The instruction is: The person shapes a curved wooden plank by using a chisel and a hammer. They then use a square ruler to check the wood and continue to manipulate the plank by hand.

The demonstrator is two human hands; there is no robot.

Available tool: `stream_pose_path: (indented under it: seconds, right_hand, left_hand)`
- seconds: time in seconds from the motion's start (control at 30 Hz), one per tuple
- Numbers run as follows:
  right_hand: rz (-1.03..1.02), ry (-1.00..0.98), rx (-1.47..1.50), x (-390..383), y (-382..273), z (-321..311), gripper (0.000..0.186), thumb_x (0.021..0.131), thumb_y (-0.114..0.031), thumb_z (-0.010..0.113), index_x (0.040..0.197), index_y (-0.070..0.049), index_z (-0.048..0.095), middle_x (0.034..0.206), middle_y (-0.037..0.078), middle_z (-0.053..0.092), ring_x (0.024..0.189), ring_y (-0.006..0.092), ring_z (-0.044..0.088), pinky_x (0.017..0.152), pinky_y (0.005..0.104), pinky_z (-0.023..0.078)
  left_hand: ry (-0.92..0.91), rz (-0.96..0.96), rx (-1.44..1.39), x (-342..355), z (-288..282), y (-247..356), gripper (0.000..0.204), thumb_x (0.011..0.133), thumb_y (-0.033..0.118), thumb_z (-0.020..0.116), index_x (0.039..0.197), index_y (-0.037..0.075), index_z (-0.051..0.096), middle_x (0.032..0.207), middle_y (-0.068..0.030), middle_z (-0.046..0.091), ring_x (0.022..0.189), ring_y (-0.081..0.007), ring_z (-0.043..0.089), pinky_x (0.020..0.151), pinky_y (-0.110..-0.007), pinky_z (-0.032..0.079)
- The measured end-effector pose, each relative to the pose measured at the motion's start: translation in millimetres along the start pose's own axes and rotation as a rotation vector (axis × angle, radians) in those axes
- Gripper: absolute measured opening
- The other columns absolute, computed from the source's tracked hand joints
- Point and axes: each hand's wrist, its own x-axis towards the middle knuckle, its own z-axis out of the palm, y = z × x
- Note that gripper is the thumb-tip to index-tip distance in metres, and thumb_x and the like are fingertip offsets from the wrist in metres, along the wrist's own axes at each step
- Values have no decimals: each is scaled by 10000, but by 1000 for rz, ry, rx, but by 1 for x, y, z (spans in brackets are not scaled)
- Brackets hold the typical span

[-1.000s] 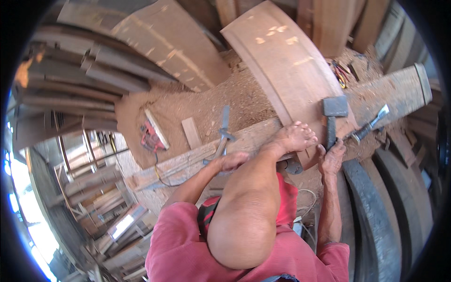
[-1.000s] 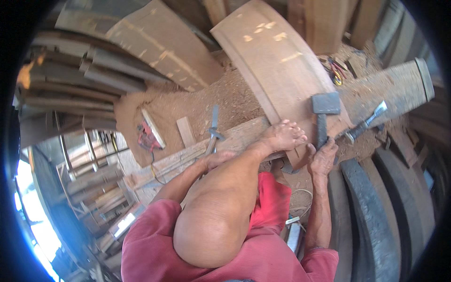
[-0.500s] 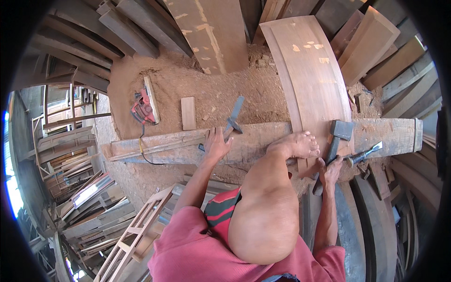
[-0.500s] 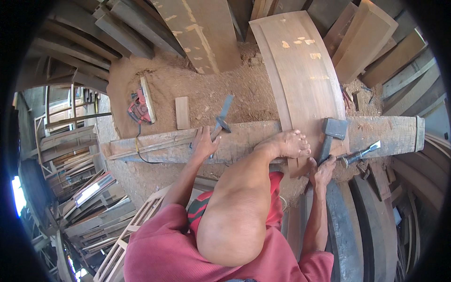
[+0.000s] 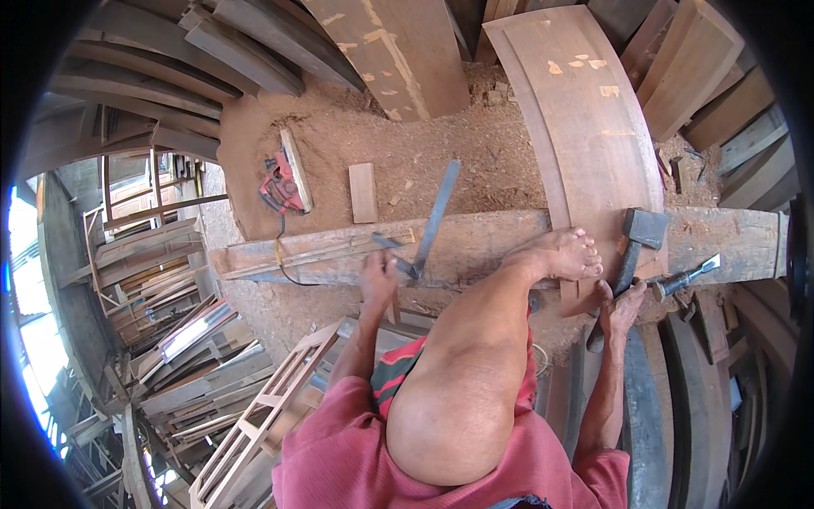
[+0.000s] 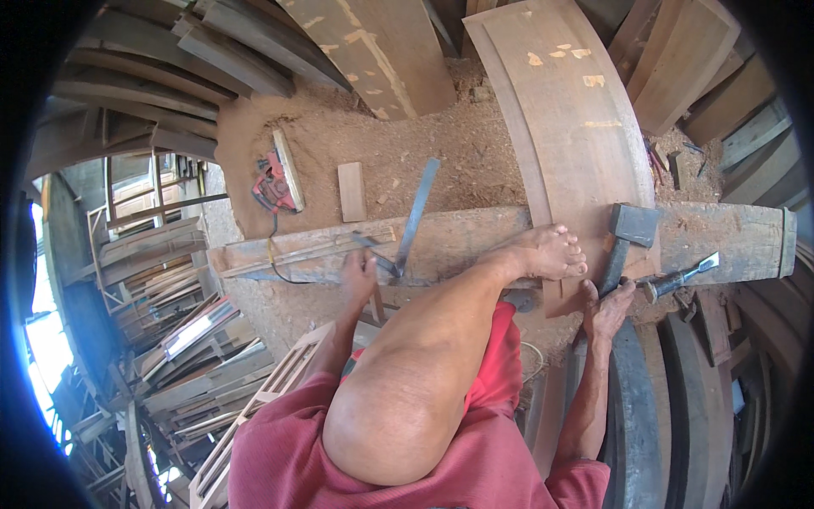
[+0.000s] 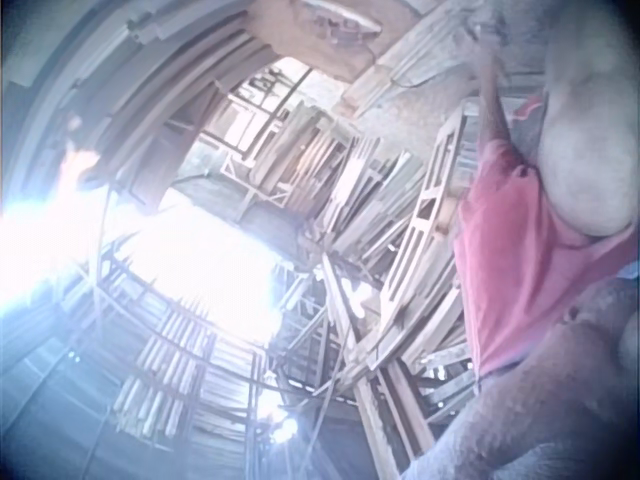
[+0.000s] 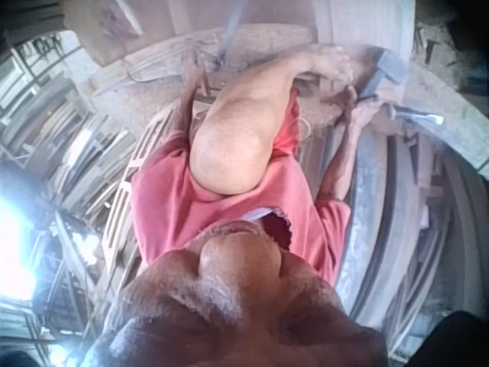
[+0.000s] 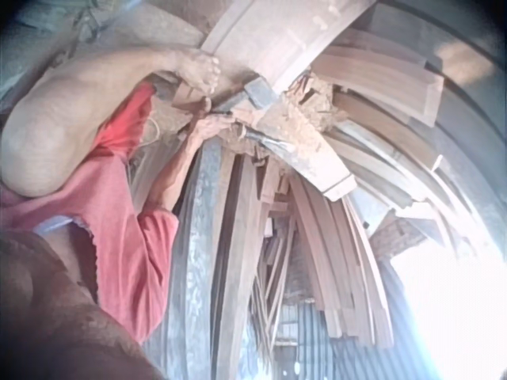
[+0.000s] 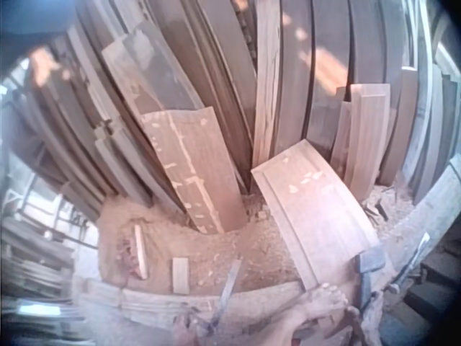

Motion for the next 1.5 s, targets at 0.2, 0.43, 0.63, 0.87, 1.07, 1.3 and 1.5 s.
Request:
stream_pose_path:
  seconds: [0.2,0.43,0.63,0.87,1.07,1.3,1.5]
  right_hand:
    - [-48,41,58,-1,5,4,808,808,-420,838,1315,47,417,1181,309,544,1115,487,540,951,524,431]
    - [18,-32,13,1,-4,-4,811,816,-431,814,1341,58,437,1215,312,555,1147,473,548,977,514,435]
    - [10,-49,-111,-2,-19,-23,751,837,-427,780,1344,44,489,1187,287,611,1129,452,585,957,515,463]
    - [-24,71,-112,-9,-9,-10,620,849,-351,769,1289,16,531,1113,256,632,1057,427,610,902,511,493]
    - [43,-66,17,-42,-49,-9,710,854,-265,749,1382,75,417,1155,276,599,1013,434,610,900,524,499]
    - [34,102,263,-40,-60,-37,525,907,-279,681,1315,26,557,1184,252,608,1050,417,594,934,496,465]
    - [-279,162,568,-31,-144,-47,487,949,-218,628,1347,48,539,1209,282,621,1131,418,608,1007,480,473]
  left_hand:
    - [109,-451,109,23,-17,-141,391,864,274,710,1085,-41,639,977,-288,704,927,-463,683,816,-519,532]
    - [-173,-547,276,56,-4,-177,668,879,371,671,1349,-76,514,1360,-341,539,1239,-473,546,1037,-528,440]
    - [153,-441,390,46,13,-137,825,879,441,681,1477,-49,394,1509,-298,408,1360,-492,392,1127,-558,320]
    - [102,497,338,97,56,37,516,958,397,663,1277,17,523,1168,-224,632,1079,-380,601,950,-548,467]
    - [-195,477,394,133,89,67,428,975,399,656,1190,52,529,1043,-172,635,942,-320,621,838,-488,497]
    - [-670,-14,-652,163,30,95,342,994,402,647,1089,93,535,898,-111,638,783,-250,644,707,-418,533]
    - [-888,251,-1320,109,-51,330,225,1049,344,580,997,130,533,727,-10,543,629,-129,532,584,-311,483]
